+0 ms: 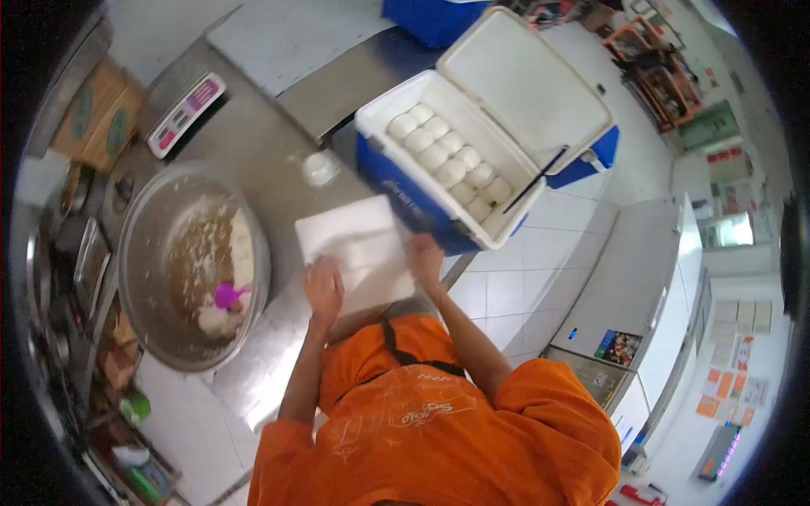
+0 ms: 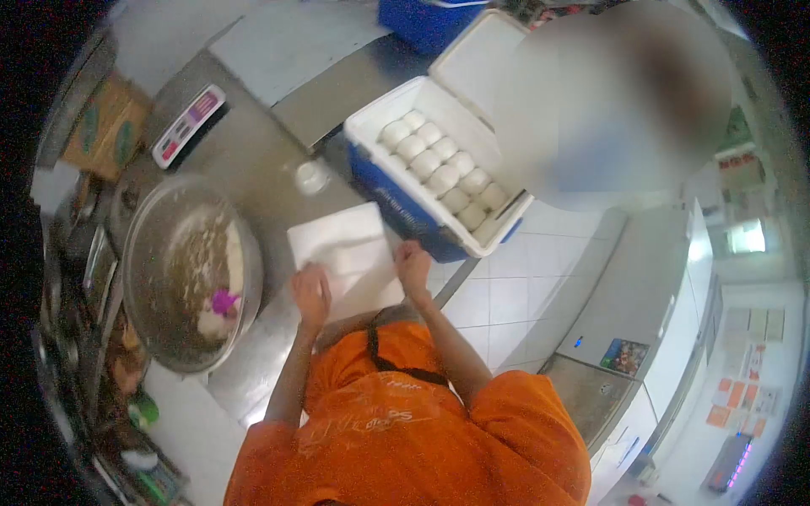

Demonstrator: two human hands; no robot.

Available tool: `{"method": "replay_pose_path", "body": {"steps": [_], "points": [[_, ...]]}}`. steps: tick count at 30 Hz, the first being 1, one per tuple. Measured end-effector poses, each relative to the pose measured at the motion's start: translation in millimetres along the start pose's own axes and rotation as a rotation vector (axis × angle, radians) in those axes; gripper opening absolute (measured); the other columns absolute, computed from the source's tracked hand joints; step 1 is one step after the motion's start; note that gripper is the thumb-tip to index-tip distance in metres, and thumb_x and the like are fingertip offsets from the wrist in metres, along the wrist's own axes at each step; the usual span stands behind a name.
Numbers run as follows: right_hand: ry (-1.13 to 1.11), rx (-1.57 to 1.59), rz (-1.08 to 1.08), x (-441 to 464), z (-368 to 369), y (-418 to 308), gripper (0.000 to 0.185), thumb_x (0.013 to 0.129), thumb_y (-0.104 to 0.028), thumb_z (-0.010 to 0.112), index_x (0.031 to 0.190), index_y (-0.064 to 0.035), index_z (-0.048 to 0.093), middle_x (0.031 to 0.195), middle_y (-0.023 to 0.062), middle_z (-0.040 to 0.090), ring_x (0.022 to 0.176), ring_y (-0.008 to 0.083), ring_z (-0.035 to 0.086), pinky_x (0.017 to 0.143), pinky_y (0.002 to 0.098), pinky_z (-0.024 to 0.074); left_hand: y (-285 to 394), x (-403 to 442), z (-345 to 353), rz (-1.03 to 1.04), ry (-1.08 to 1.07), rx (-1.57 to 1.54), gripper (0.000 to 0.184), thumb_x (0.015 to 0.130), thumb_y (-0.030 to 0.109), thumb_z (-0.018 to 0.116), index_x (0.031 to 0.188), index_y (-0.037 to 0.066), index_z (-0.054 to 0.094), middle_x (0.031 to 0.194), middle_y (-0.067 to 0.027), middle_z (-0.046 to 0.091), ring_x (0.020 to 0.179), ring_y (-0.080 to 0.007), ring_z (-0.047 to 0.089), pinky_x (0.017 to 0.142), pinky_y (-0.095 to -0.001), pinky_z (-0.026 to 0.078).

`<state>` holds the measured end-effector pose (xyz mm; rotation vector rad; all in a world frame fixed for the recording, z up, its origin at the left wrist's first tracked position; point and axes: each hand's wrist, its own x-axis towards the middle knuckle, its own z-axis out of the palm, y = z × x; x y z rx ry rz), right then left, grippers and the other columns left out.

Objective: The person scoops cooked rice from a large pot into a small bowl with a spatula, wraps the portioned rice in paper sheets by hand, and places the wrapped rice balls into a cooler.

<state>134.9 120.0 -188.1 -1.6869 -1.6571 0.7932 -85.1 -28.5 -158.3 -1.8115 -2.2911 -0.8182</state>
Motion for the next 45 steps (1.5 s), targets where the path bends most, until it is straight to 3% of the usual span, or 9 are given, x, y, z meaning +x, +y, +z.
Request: {"method": "replay_pose_path", "body": {"steps": [2,5,8,15,22,28,34,38,45], "points": [[-0.299,-0.397,-0.373,-0.6,11.6,60.7,0.012,0.074,-0.016,0.076,0.082,-0.0095,0.069,0.085,0.0094,0.070,0.085,0.0303,0.066,0.077,0.0397,0.0535,22.9,-8.1,4.9,0.163,-0.254,-0.040,0.054,0.095,0.025,0.058,0.141,0.000,0.045,0.149,-0.0202,0.042,0.143,-0.0355,0.033,0.116,-0.0570,0.022],[-0.496,0.348,-0.050,16.8,24.8,77.5,0.016,0.074,-0.006,0.070,0.089,-0.0038,0.066,0.116,0.0083,0.060,0.097,0.0258,0.060,0.081,0.0379,0.0510,40.9,-7.4,-1.4,0.088,-0.480,-0.057,0.070,0.102,0.044,0.039,0.152,-0.003,0.026,0.161,-0.0207,0.025,0.152,-0.0359,0.016,0.120,-0.0613,0.004],[-0.880,0.495,0.213,68.3,9.4,6.8,0.070,0.087,-0.009,0.066,0.145,-0.0115,0.027,0.109,0.0072,0.063,0.089,0.0163,0.059,0.080,0.0293,0.0501,40.0,-4.7,1.7,0.151,-0.416,-0.037,0.072,0.097,0.038,0.052,0.153,0.001,0.025,0.162,-0.0199,0.022,0.152,-0.0362,0.016,0.118,-0.0653,0.004],[-0.692,-0.773,-0.494,117.9,91.9,-87.6,0.053,0.068,-0.019,0.079,0.115,0.0005,0.067,0.101,0.0206,0.071,0.102,0.0350,0.069,0.085,0.0430,0.0548,45.1,-1.5,-1.7,0.120,-0.455,0.070,0.077,0.090,0.034,0.063,0.152,0.002,0.032,0.163,-0.0187,0.019,0.152,-0.0348,0.016,0.117,-0.0686,0.006],[-0.751,-0.645,-1.076,65.9,78.5,-117.8,0.020,0.079,-0.017,0.066,0.096,-0.0084,0.072,0.093,0.0117,0.065,0.092,0.0321,0.064,0.080,0.0412,0.0533,31.2,-8.8,4.4,0.166,-0.370,0.020,0.081,0.090,0.041,0.064,0.152,0.002,0.030,0.163,-0.0179,0.021,0.151,-0.0333,0.018,0.116,-0.0694,0.010],[-0.595,-0.426,-1.073,5.3,27.5,-89.5,0.031,0.078,-0.016,0.063,0.108,-0.0086,0.067,0.108,0.0072,0.059,0.105,0.0281,0.055,0.088,0.0381,0.0510,28.6,-6.7,6.4,0.174,-0.474,0.155,0.070,0.091,0.040,0.061,0.147,0.004,0.040,0.159,-0.0172,0.029,0.148,-0.0349,0.027,0.116,-0.0685,0.012],[-0.410,-0.611,-1.117,-27.7,26.1,-78.2,0.046,0.087,-0.019,0.058,0.127,0.0032,0.058,0.119,0.0112,0.055,0.111,0.0266,0.051,0.093,0.0416,0.0428,11.9,-0.6,5.8,0.093,-0.150,0.001,0.059,0.086,0.024,0.069,0.140,0.015,0.047,0.152,-0.0158,0.039,0.146,-0.0384,0.029,0.114,-0.0692,0.017],[-0.473,-0.669,-1.061,-34.7,18.8,-72.8,0.052,0.090,-0.018,0.055,0.136,0.0048,0.049,0.129,0.0158,0.053,0.115,0.0312,0.052,0.097,0.0422,0.0428,13.3,18.9,-9.7,0.305,-0.182,0.267,0.065,0.090,0.026,0.063,0.147,0.004,0.039,0.156,-0.0181,0.035,0.144,-0.0342,0.033,0.118,-0.0619,0.019],[-0.484,-0.189,-0.870,-34.0,26.1,3.6,0.042,0.102,-0.019,0.050,0.139,0.0001,0.049,0.143,0.0199,0.048,0.130,0.0374,0.048,0.109,0.0434,0.0398,-9.1,-25.3,12.0,0.091,-0.273,-0.038,0.059,0.096,0.028,0.055,0.146,0.001,0.039,0.151,-0.0197,0.042,0.141,-0.0356,0.038,0.117,-0.0586,0.022]]}}
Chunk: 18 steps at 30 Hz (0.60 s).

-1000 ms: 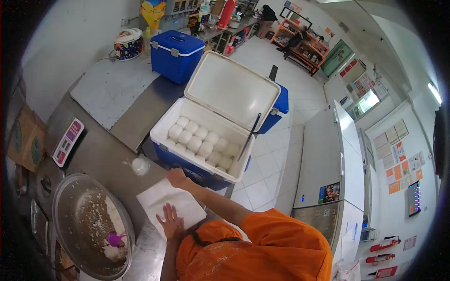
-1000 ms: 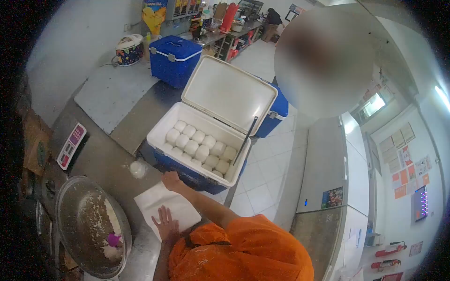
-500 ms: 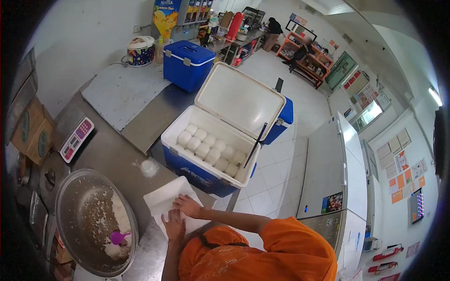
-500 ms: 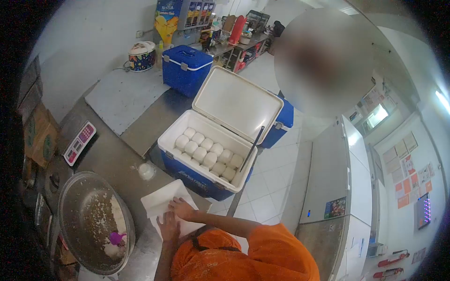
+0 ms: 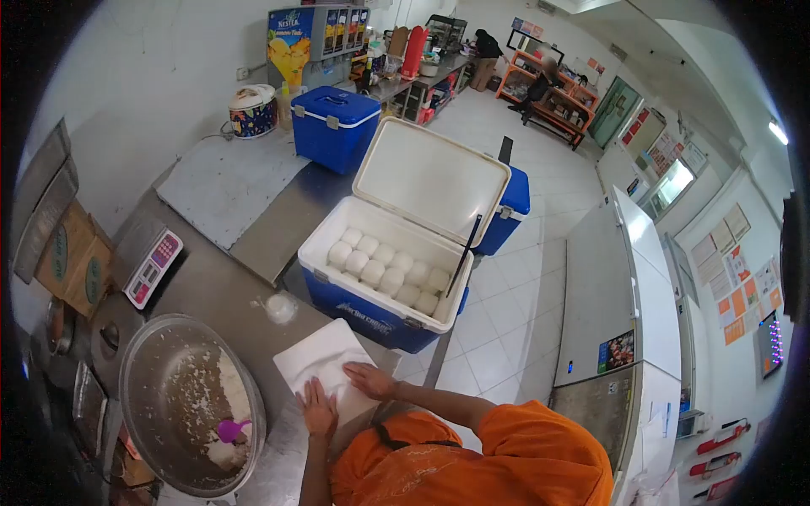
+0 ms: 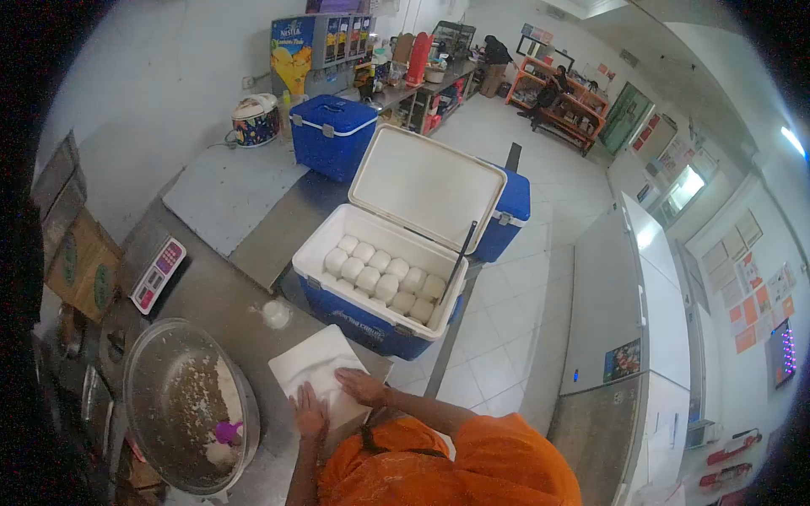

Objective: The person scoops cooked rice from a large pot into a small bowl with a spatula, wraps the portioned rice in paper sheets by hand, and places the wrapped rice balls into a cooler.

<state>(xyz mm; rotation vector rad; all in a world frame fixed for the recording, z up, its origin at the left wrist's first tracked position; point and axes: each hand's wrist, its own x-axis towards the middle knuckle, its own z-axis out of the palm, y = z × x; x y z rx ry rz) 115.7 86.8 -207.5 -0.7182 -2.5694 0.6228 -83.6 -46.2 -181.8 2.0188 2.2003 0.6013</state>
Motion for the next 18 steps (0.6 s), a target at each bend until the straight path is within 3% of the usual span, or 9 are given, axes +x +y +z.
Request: {"method": "replay_pose_path", "body": {"steps": [3,6,8,9,10,12,13,15,18], "points": [[-0.065,-0.099,0.232,26.0,12.0,2.2,0.030,0.092,-0.022,0.061,0.115,-0.0024,0.064,0.136,0.0148,0.055,0.122,0.0345,0.052,0.103,0.0448,0.0434,-25.6,19.2,3.9,-0.176,-0.206,0.037,0.059,0.090,0.029,0.064,0.142,0.007,0.047,0.145,-0.0198,0.047,0.134,-0.0371,0.044,0.113,-0.0585,0.028],[-0.116,-0.329,0.379,71.8,-41.7,-36.2,0.028,0.084,-0.024,0.068,0.101,-0.0025,0.067,0.124,0.0158,0.062,0.115,0.0334,0.056,0.097,0.0448,0.0471,7.5,63.6,-58.0,-0.303,-0.122,0.040,0.044,0.083,0.025,0.070,0.124,0.012,0.063,0.132,-0.0160,0.058,0.124,-0.0381,0.050,0.108,-0.0581,0.033],[-0.052,-0.384,0.313,88.8,-37.0,-28.2,0.027,0.079,-0.025,0.069,0.096,-0.0034,0.068,0.112,0.0172,0.066,0.108,0.0340,0.060,0.092,0.0446,0.0496,-4.5,72.9,-44.4,-0.168,0.012,0.001,0.035,0.079,0.021,0.072,0.112,0.010,0.067,0.126,-0.0146,0.062,0.120,-0.0374,0.053,0.102,-0.0559,0.039],[-0.172,-0.304,0.341,91.7,-30.5,-18.3,0.028,0.079,-0.024,0.068,0.098,-0.0038,0.068,0.107,0.0175,0.067,0.104,0.0346,0.062,0.090,0.0445,0.0504,-14.9,80.4,-31.1,-0.101,0.076,-0.018,0.031,0.077,0.019,0.073,0.106,0.010,0.069,0.122,-0.0139,0.064,0.118,-0.0371,0.054,0.099,-0.0548,0.042],[-0.290,-0.222,0.369,93.9,-19.6,-2.3,0.028,0.080,-0.024,0.067,0.100,-0.0043,0.068,0.102,0.0179,0.068,0.100,0.0352,0.063,0.088,0.0444,0.0512,-43.1,90.5,-9.6,-0.044,-0.315,-0.083,0.019,0.079,0.013,0.068,0.096,0.007,0.070,0.112,-0.0146,0.068,0.108,-0.0379,0.062,0.088,-0.0492,0.051],[-0.338,-0.213,0.230,88.0,4.4,20.2,0.030,0.080,-0.018,0.063,0.106,-0.0045,0.068,0.093,0.0174,0.069,0.090,0.0374,0.066,0.086,0.0450,0.0525,-32.3,81.1,-20.0,-0.202,-0.340,-0.145,0.020,0.080,0.010,0.066,0.099,0.006,0.069,0.109,-0.0161,0.069,0.100,-0.0393,0.065,0.082,-0.0478,0.054],[-0.255,-0.154,0.213,77.5,0.6,13.1,0.030,0.081,-0.016,0.061,0.107,-0.0028,0.067,0.097,0.0173,0.068,0.094,0.0367,0.065,0.088,0.0445,0.0515,-25.1,82.4,-22.7,-0.277,-0.343,-0.178,0.020,0.081,0.009,0.065,0.100,0.006,0.069,0.108,-0.0169,0.069,0.095,-0.0400,0.066,0.079,-0.0471,0.055],[-0.157,-0.222,0.040,36.6,35.1,24.7,0.028,0.084,-0.009,0.057,0.108,0.0032,0.064,0.114,0.0166,0.063,0.111,0.0342,0.058,0.097,0.0435,0.0462,-39.7,43.9,16.7,-0.098,-0.017,-0.281,0.023,0.085,0.010,0.063,0.106,0.007,0.070,0.101,-0.0187,0.070,0.087,-0.0419,0.067,0.078,-0.0484,0.055],[0.078,0.016,-0.015,2.2,-8.3,-18.8,0.041,0.087,-0.009,0.057,0.125,0.0073,0.054,0.131,0.0185,0.052,0.125,0.0363,0.047,0.108,0.0434,0.0397,-34.3,9.0,14.6,0.086,0.201,-0.304,0.039,0.087,0.013,0.064,0.126,0.010,0.064,0.101,-0.0214,0.069,0.089,-0.0404,0.068,0.078,-0.0506,0.054]]}}
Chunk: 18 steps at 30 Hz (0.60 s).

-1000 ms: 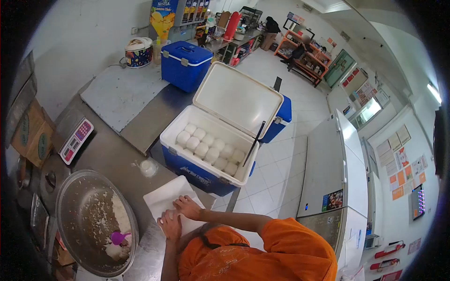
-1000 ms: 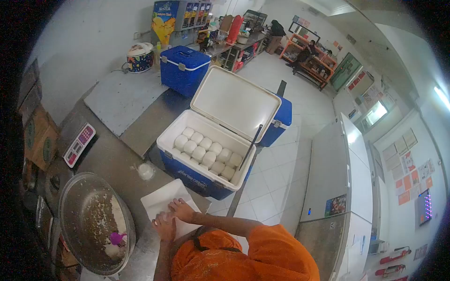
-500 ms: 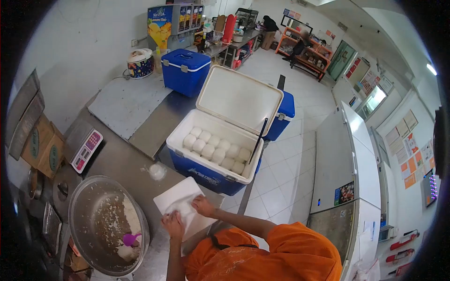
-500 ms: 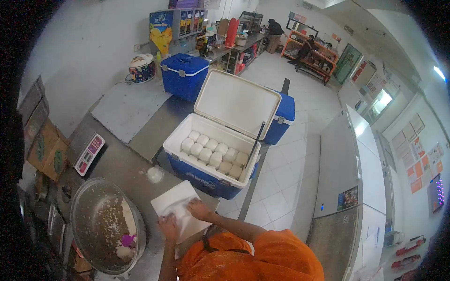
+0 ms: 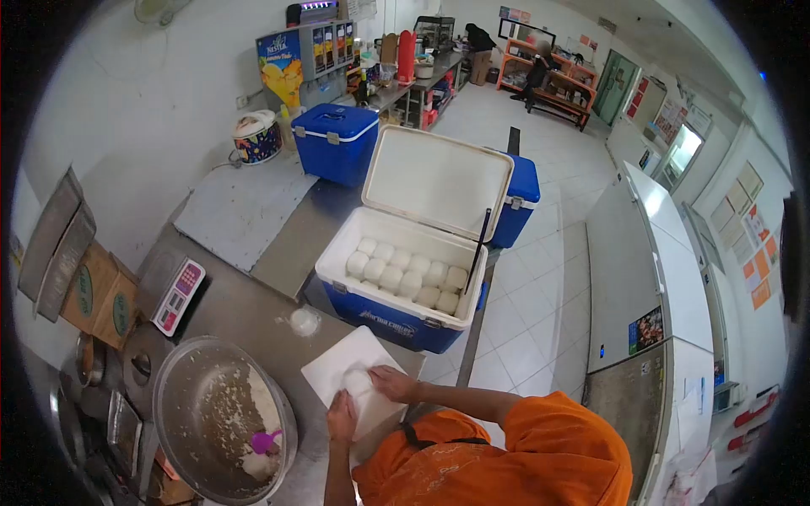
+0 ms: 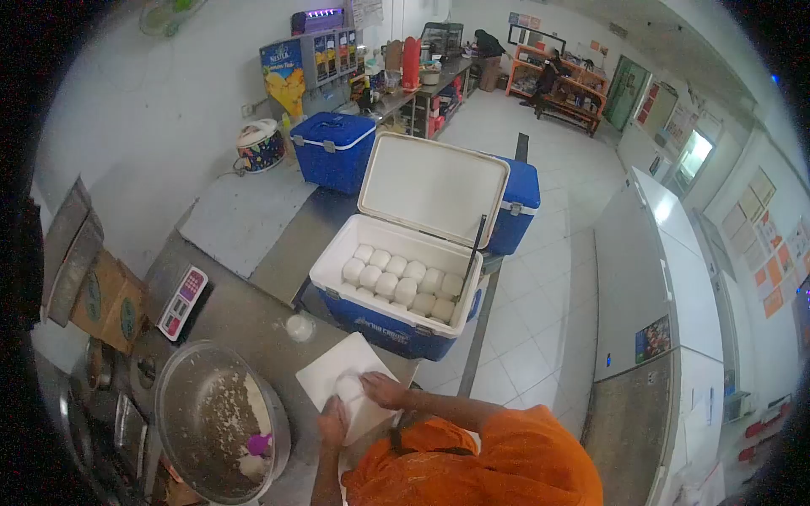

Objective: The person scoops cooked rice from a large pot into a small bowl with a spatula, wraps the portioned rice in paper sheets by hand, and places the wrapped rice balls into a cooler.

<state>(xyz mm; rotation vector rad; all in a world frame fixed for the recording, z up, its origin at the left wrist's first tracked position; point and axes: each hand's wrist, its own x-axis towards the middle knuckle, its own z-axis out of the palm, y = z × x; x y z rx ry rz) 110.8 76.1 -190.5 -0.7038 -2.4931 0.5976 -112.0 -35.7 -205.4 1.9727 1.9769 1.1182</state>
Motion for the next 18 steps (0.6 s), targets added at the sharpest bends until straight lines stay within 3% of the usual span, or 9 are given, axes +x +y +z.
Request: {"method": "replay_pose_path", "body": {"steps": [1,4,5,7,10,13,15,16,18], "points": [[0.025,0.014,-0.051,-4.3,-13.3,-7.6,0.042,0.089,-0.009,0.057,0.127,0.0062,0.053,0.133,0.0185,0.052,0.127,0.0371,0.047,0.109,0.0433,0.0397,4.7,7.0,-11.6,-0.006,-0.039,-0.027,0.041,0.086,0.009,0.065,0.128,0.006,0.061,0.101,-0.0209,0.069,0.089,-0.0388,0.068,0.079,-0.0487,0.054],[-0.358,0.006,-0.004,13.7,-2.9,33.8,0.036,0.092,-0.010,0.056,0.126,-0.0009,0.057,0.134,0.0173,0.052,0.128,0.0359,0.048,0.107,0.0417,0.0420,-10.9,18.8,-20.4,-0.080,-0.245,-0.024,0.053,0.085,0.002,0.069,0.136,0.001,0.052,0.099,-0.0180,0.071,0.089,-0.0343,0.069,0.082,-0.0435,0.054],[-0.269,0.139,-0.143,26.0,-0.3,55.9,0.025,0.088,-0.013,0.060,0.110,-0.0033,0.067,0.121,0.0175,0.064,0.115,0.0373,0.058,0.104,0.0452,0.0452,-12.2,27.7,-26.4,-0.176,-0.308,-0.096,0.054,0.084,0.004,0.070,0.135,0.001,0.053,0.099,-0.0171,0.071,0.088,-0.0337,0.070,0.082,-0.0430,0.054],[-0.459,0.205,0.017,58.9,-15.6,63.4,0.021,0.085,-0.016,0.062,0.101,-0.0046,0.070,0.111,0.0159,0.069,0.106,0.0376,0.063,0.096,0.0464,0.0501,-1.3,63.4,-38.0,-0.360,-0.429,-0.243,0.055,0.083,0.006,0.073,0.135,0.003,0.054,0.099,-0.0154,0.072,0.086,-0.0325,0.071,0.082,-0.0419,0.054],[-0.646,0.125,0.266,85.5,-5.0,69.1,0.020,0.088,-0.016,0.061,0.106,-0.0104,0.067,0.092,0.0142,0.070,0.095,0.0371,0.067,0.090,0.0431,0.0517,-15.2,78.0,-30.6,-0.289,-0.403,-0.248,0.055,0.079,0.011,0.073,0.131,0.007,0.054,0.095,-0.0179,0.073,0.090,-0.0342,0.070,0.074,-0.0482,0.053],[-0.408,-0.092,0.563,89.1,27.0,41.5,0.023,0.085,-0.013,0.063,0.106,-0.0072,0.066,0.098,0.0152,0.070,0.096,0.0352,0.067,0.084,0.0417,0.0536,-26.7,69.5,-2.5,-0.156,-0.325,-0.228,0.044,0.078,0.008,0.074,0.118,0.005,0.057,0.091,-0.0190,0.071,0.084,-0.0371,0.068,0.075,-0.0493,0.052],[-0.271,-0.256,0.275,79.7,12.2,16.4,0.024,0.084,-0.010,0.060,0.108,-0.0052,0.063,0.100,0.0166,0.068,0.094,0.0352,0.066,0.082,0.0417,0.0537,-22.0,65.3,3.4,0.093,-0.196,0.027,0.040,0.077,0.004,0.073,0.114,0.005,0.058,0.090,-0.0161,0.069,0.081,-0.0334,0.068,0.074,-0.0439,0.054],[-0.199,-0.332,0.134,69.6,11.7,10.2,0.025,0.084,-0.008,0.059,0.108,-0.0041,0.062,0.101,0.0174,0.067,0.093,0.0352,0.065,0.081,0.0417,0.0537,-17.2,58.6,4.4,0.071,-0.159,-0.009,0.038,0.078,0.002,0.072,0.113,0.004,0.058,0.090,-0.0145,0.067,0.081,-0.0308,0.067,0.074,-0.0411,0.054],[-0.317,0.145,0.144,59.0,11.5,31.8,0.027,0.083,-0.006,0.058,0.110,-0.0039,0.060,0.101,0.0166,0.065,0.093,0.0354,0.064,0.080,0.0413,0.0527,-6.0,40.8,7.9,-0.118,-0.103,-0.250,0.037,0.079,0.000,0.072,0.112,0.004,0.056,0.091,-0.0108,0.065,0.081,-0.0247,0.066,0.074,-0.0353,0.054]]}}
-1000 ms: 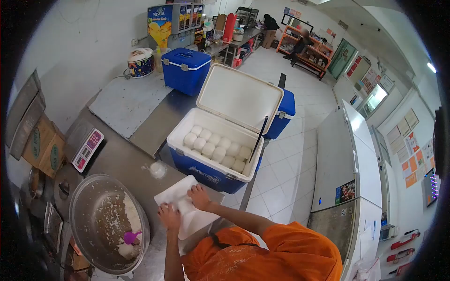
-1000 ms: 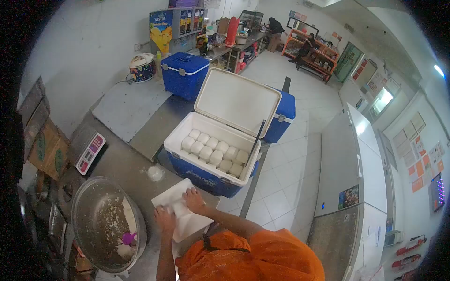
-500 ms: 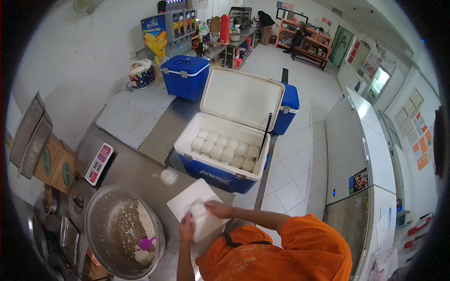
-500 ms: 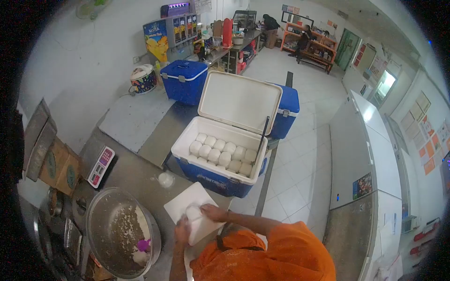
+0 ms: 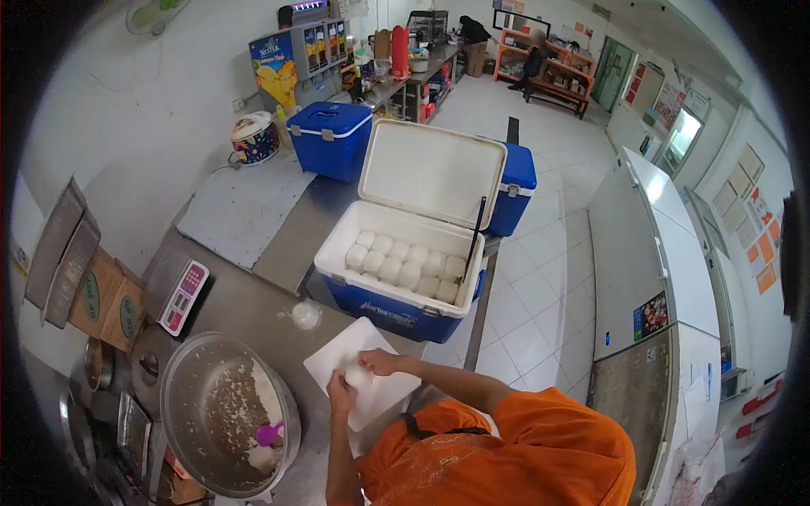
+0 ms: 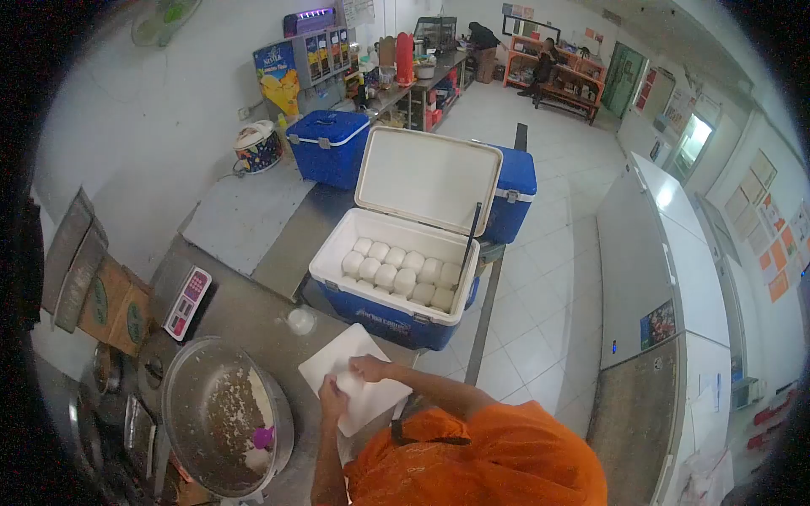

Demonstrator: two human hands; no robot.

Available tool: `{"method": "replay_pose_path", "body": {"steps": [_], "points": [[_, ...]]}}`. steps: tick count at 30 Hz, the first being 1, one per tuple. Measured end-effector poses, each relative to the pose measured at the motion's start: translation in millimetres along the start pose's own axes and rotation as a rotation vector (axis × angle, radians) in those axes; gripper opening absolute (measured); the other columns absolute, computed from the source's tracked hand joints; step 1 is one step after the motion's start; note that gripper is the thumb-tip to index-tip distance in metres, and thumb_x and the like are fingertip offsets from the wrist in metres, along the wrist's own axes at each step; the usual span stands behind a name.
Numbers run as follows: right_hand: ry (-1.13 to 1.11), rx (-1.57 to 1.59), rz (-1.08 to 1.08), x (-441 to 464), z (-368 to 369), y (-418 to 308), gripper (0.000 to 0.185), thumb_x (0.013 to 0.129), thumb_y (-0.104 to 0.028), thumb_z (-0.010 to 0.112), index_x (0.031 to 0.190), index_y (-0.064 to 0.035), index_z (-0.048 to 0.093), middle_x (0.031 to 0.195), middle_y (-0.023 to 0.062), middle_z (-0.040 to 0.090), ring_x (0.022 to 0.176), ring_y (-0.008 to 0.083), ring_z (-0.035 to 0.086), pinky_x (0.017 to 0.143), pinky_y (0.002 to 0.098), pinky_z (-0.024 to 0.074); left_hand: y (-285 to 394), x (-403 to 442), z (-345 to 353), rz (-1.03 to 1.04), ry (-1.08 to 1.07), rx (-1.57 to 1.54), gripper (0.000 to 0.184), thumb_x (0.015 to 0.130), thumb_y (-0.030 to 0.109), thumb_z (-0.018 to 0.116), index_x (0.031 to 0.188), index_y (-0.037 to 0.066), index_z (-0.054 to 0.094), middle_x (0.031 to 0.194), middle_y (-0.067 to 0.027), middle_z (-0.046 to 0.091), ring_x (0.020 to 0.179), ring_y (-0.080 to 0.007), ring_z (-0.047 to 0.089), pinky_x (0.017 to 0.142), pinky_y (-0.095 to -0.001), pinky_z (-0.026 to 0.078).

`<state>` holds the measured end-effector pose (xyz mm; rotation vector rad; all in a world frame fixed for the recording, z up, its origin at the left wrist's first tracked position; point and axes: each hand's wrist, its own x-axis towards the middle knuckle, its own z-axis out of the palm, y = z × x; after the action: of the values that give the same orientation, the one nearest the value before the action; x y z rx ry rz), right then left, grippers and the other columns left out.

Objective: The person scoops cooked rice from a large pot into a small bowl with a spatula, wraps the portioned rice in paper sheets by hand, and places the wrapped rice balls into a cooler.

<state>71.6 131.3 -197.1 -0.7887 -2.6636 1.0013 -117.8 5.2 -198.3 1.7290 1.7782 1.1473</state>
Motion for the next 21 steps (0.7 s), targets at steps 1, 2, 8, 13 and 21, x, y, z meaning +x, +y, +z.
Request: {"method": "replay_pose_path", "body": {"steps": [1,2,8,13,21], "points": [[-0.073,0.229,-0.031,-4.0,0.9,13.3,0.028,0.083,-0.005,0.058,0.111,-0.0038,0.059,0.102,0.0162,0.065,0.093,0.0356,0.064,0.080,0.0411,0.0521,4.2,-10.3,5.6,-0.152,0.024,-0.212,0.037,0.080,-0.001,0.071,0.113,0.003,0.056,0.092,-0.0089,0.063,0.081,-0.0213,0.065,0.074,-0.0323,0.054],[-0.055,0.530,0.096,-20.3,-9.9,-1.2,0.027,0.082,-0.005,0.059,0.109,-0.0046,0.058,0.100,0.0151,0.064,0.092,0.0342,0.064,0.079,0.0408,0.0515,15.3,-19.0,10.2,-0.099,0.086,-0.487,0.038,0.090,0.004,0.066,0.126,0.002,0.052,0.099,-0.0071,0.064,0.086,-0.0146,0.063,0.073,-0.0268,0.051],[0.214,0.337,0.084,-82.8,-17.1,-61.4,0.028,0.084,-0.009,0.063,0.113,-0.0065,0.064,0.104,0.0154,0.067,0.093,0.0223,0.065,0.076,0.0359,0.0516,77.8,-46.5,-5.1,-0.480,0.015,-0.606,0.041,0.102,0.003,0.047,0.143,0.001,0.048,0.109,-0.0126,0.068,0.096,-0.0175,0.066,0.077,-0.0275,0.052],[0.032,1.070,0.561,-81.2,-46.1,-93.3,0.037,0.086,-0.017,0.070,0.120,-0.0022,0.065,0.109,0.0110,0.069,0.099,0.0191,0.064,0.082,0.0358,0.0515,87.1,-43.8,-4.4,-0.124,0.072,-0.216,0.038,0.099,-0.003,0.049,0.136,0.000,0.056,0.111,-0.0123,0.067,0.088,-0.0175,0.066,0.073,-0.0282,0.052],[0.190,1.362,0.492,-75.3,-99.9,-168.9,0.049,0.080,-0.011,0.077,0.125,0.0021,0.062,0.109,0.0100,0.068,0.102,0.0182,0.064,0.089,0.0310,0.0515,136.7,-19.7,-8.1,-0.773,0.058,-1.487,0.045,0.105,0.018,0.046,0.146,0.001,0.039,0.132,-0.0164,0.057,0.120,-0.0248,0.058,0.095,-0.0392,0.053]]}}
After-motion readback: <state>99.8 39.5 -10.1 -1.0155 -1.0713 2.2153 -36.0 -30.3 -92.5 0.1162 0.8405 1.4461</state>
